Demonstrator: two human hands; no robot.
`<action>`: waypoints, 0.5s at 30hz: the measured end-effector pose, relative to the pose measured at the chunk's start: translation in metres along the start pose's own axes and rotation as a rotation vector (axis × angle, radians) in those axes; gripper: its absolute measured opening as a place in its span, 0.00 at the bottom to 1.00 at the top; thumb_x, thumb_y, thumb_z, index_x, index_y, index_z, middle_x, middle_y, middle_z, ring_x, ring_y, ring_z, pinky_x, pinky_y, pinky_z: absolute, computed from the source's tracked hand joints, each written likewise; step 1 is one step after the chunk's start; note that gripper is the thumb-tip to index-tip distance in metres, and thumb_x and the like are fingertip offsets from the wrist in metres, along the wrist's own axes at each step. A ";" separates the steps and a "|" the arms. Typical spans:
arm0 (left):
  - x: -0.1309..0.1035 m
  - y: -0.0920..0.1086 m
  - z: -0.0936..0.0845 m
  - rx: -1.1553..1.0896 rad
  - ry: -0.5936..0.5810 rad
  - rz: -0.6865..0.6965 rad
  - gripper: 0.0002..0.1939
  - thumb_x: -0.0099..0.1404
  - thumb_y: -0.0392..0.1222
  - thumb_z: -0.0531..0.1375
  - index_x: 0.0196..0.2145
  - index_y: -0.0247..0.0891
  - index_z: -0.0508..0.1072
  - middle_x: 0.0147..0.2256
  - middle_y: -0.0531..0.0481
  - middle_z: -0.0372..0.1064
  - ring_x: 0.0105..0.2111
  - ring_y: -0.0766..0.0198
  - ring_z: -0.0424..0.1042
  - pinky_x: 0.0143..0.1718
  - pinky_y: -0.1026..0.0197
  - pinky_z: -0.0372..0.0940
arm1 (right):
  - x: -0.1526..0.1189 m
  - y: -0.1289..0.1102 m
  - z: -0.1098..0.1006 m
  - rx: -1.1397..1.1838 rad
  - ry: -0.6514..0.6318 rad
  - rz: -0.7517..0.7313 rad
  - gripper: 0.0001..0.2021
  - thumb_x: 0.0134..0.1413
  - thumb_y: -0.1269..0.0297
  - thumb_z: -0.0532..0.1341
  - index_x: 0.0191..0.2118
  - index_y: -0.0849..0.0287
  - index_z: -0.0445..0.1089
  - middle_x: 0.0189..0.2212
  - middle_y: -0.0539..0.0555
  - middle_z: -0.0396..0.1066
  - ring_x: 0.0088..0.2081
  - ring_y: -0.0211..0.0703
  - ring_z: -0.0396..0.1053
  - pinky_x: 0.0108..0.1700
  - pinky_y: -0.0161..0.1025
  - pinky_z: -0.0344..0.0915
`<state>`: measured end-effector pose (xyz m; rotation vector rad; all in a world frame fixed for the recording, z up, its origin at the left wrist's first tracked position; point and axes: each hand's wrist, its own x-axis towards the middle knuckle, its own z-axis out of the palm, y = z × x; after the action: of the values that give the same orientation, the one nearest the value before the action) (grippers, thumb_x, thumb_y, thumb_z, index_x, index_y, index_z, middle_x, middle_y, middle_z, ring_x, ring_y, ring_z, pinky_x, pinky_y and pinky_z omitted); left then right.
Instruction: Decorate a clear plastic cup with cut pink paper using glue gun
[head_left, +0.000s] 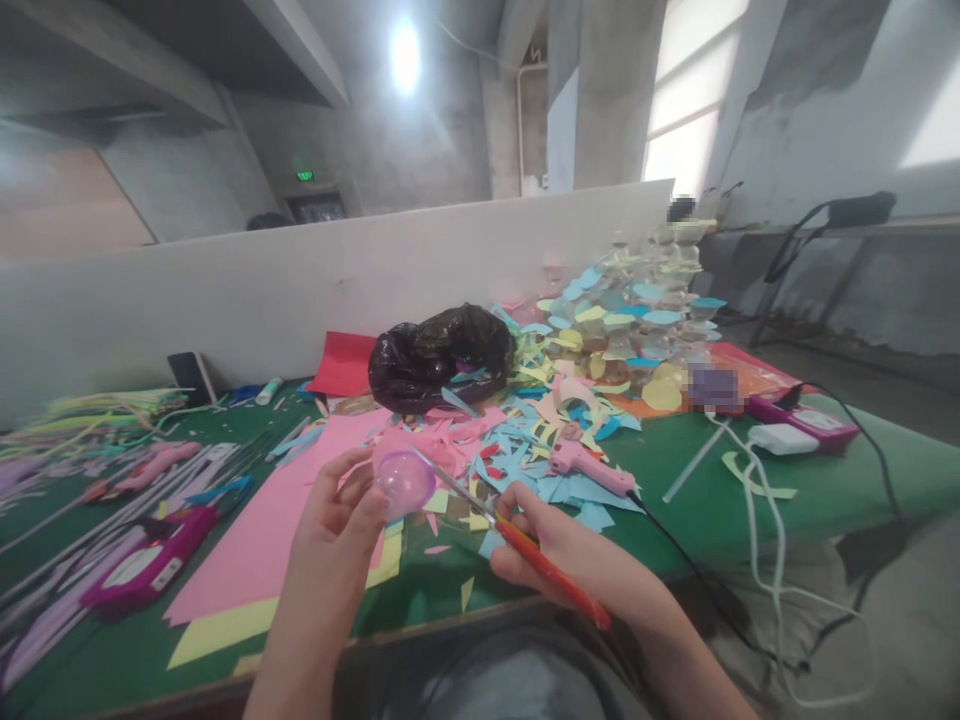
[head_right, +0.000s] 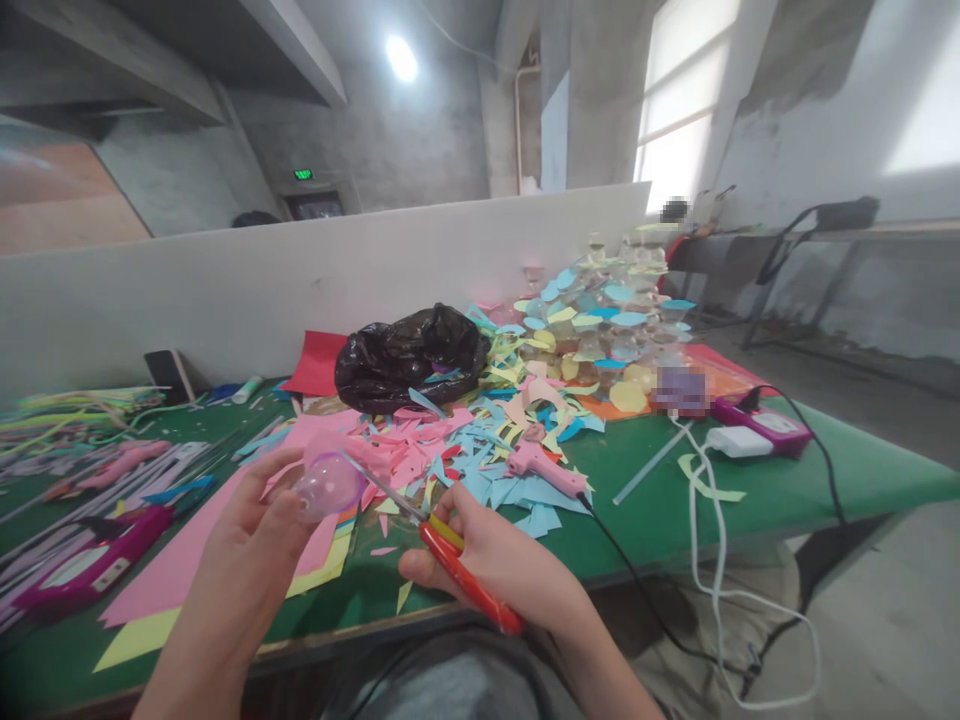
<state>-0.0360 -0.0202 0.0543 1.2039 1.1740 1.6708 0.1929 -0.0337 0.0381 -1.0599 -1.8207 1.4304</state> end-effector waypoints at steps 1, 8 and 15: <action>0.000 0.000 0.001 -0.008 0.004 0.010 0.27 0.50 0.52 0.71 0.46 0.44 0.71 0.39 0.52 0.73 0.35 0.65 0.73 0.36 0.66 0.69 | 0.000 0.001 0.000 -0.006 0.003 0.001 0.18 0.58 0.50 0.63 0.37 0.54 0.54 0.22 0.39 0.54 0.24 0.32 0.48 0.25 0.33 0.46; 0.000 -0.001 0.000 0.010 0.002 -0.038 0.27 0.49 0.51 0.72 0.44 0.42 0.72 0.42 0.48 0.73 0.39 0.62 0.74 0.37 0.65 0.69 | 0.002 0.002 0.001 0.030 0.014 0.003 0.19 0.57 0.48 0.63 0.37 0.54 0.54 0.23 0.40 0.56 0.24 0.33 0.49 0.25 0.33 0.46; 0.000 -0.001 -0.002 0.036 0.008 -0.055 0.27 0.48 0.53 0.72 0.45 0.42 0.73 0.40 0.50 0.73 0.34 0.65 0.73 0.34 0.66 0.68 | 0.007 0.005 0.007 0.135 0.052 -0.036 0.20 0.55 0.49 0.65 0.33 0.55 0.55 0.21 0.40 0.56 0.24 0.32 0.50 0.25 0.32 0.46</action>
<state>-0.0374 -0.0204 0.0531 1.1771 1.2359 1.6217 0.1846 -0.0308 0.0316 -0.9823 -1.6735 1.4686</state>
